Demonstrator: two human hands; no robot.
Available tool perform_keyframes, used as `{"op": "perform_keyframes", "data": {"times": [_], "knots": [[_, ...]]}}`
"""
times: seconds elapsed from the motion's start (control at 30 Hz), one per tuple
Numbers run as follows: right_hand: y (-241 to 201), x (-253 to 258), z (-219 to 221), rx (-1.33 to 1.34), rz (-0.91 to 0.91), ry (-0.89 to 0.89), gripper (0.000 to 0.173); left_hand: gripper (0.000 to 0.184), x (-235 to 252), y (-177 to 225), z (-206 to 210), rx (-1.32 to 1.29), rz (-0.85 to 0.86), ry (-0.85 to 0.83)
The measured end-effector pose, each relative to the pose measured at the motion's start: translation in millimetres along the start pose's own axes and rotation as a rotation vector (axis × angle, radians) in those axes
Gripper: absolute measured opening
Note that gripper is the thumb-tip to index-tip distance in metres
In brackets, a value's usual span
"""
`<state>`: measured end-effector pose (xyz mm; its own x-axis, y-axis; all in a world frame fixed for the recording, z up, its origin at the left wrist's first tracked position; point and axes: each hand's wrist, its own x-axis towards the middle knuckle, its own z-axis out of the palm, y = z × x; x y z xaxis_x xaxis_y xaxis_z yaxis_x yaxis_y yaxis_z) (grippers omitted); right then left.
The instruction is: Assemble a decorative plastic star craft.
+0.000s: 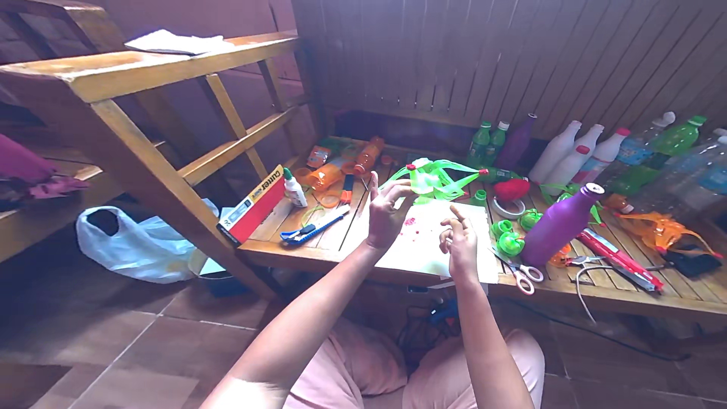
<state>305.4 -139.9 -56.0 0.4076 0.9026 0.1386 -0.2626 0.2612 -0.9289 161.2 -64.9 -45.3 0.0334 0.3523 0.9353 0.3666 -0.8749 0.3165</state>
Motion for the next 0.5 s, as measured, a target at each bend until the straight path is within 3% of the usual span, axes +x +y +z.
{"op": "perform_keyframes", "data": {"times": [0.1,0.33,0.5], "knots": [[2,2,-13,-0.152,-0.079,0.030,0.029,0.010,12,0,-5,-0.041,-0.115,-0.008],[-13,34,-42,-0.736,-0.331,-0.156,0.028,0.020,64,-18,-20,-0.325,-0.785,-0.007],[-34,66,-48,-0.627,-0.158,-0.318,0.028,0.023,51,-26,-25,-0.559,-1.125,0.114]]}}
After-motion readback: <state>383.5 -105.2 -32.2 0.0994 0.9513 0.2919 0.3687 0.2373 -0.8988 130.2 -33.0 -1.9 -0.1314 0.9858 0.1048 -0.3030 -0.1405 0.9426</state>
